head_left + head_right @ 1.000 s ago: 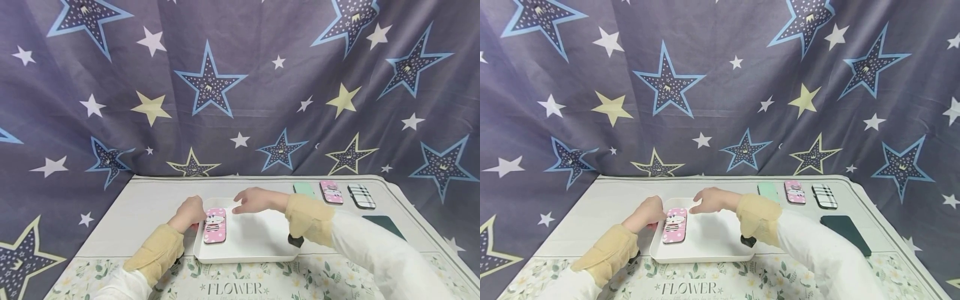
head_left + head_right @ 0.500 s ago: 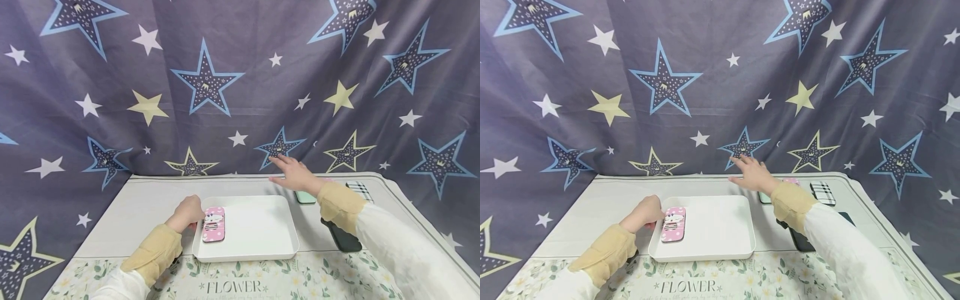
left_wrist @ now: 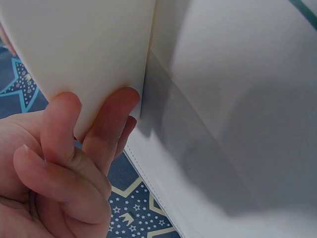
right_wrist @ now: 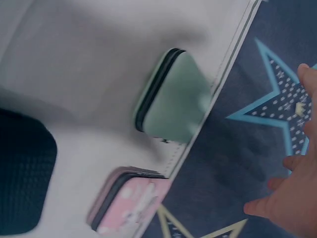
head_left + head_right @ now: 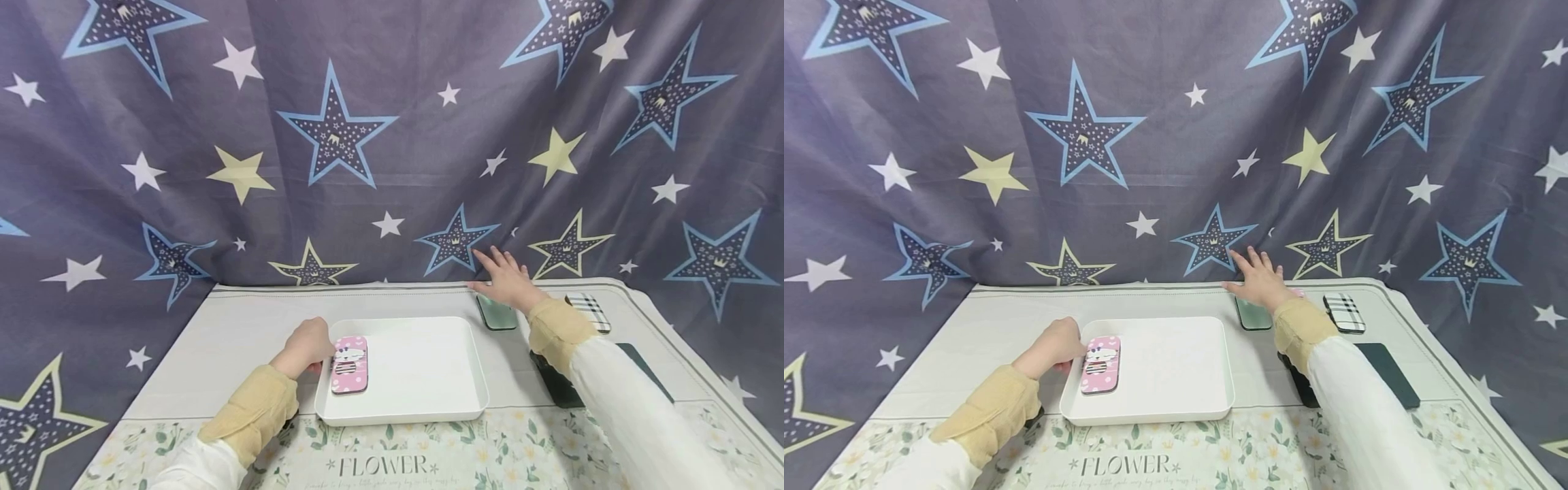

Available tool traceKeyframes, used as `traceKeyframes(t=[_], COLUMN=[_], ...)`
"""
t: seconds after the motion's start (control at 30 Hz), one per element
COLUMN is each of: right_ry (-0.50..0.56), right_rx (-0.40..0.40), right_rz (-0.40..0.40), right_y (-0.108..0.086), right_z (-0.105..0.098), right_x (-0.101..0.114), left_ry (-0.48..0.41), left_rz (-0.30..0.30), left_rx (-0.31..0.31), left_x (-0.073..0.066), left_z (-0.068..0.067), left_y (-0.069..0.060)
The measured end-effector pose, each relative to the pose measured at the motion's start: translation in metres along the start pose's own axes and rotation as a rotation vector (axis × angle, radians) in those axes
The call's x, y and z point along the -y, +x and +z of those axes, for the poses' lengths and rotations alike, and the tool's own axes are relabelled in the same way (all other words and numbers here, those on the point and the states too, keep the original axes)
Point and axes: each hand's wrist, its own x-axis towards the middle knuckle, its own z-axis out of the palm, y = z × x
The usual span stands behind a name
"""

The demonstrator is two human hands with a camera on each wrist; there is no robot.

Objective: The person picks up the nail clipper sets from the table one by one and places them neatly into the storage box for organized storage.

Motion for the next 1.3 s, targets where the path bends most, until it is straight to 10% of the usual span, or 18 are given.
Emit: traceKeyframes(t=[0.8, 1.3], right_ry=[0.05, -0.026], right_rx=[0.116, 0.006], right_rz=[0.147, 0.21], right_y=[0.004, 0.004], right_z=[0.058, 0.063], right_x=[-0.02, -0.013], left_ry=[0.011, -0.003], left_rz=[-0.017, -0.017], left_rx=[0.007, 0.011], left_x=[-0.003, -0.001], left_z=[-0.002, -0.002], left_y=[-0.004, -0.002])
